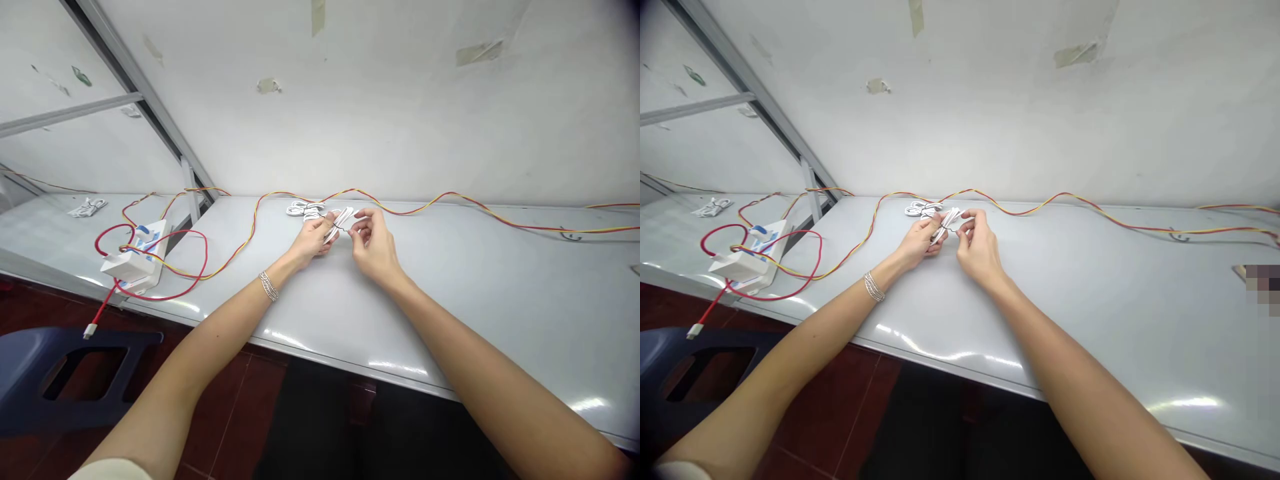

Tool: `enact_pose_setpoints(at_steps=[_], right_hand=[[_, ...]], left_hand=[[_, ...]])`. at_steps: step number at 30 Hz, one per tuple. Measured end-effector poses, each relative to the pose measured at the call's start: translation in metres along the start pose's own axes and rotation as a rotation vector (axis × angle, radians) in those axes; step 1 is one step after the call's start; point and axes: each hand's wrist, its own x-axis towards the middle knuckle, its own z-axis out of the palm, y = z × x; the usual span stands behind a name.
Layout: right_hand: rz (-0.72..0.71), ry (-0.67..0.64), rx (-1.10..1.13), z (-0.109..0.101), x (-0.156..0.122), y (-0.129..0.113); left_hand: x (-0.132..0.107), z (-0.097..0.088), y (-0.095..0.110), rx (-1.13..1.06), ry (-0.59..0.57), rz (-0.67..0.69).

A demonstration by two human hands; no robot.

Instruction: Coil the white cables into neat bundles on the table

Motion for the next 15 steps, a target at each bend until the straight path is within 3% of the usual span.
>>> enact_pose_setpoints(at_steps=[4,8,11,15], right_hand=[[0.057,-0.013,0.156,0.004,0.002,0.006],[0.220,-0.177,0.437,0.000,0.008,0.011],[0.326,-0.244,0.536,-0.009,0.012,0.008],[0.387,-0.238,0.503,-0.013,0.012,0.002]], left_hand=[[0.000,-0.001,0.000,-0.028,-0.062,-0.006],[-0.001,-0.009,0.003,-0.003,-0.219,-0.037],[-0.004,-0.013,0.008,0.156,-0.321,-0.070],[-0.005,-0.009,0.011,0.345,-0.191,-0.015]])
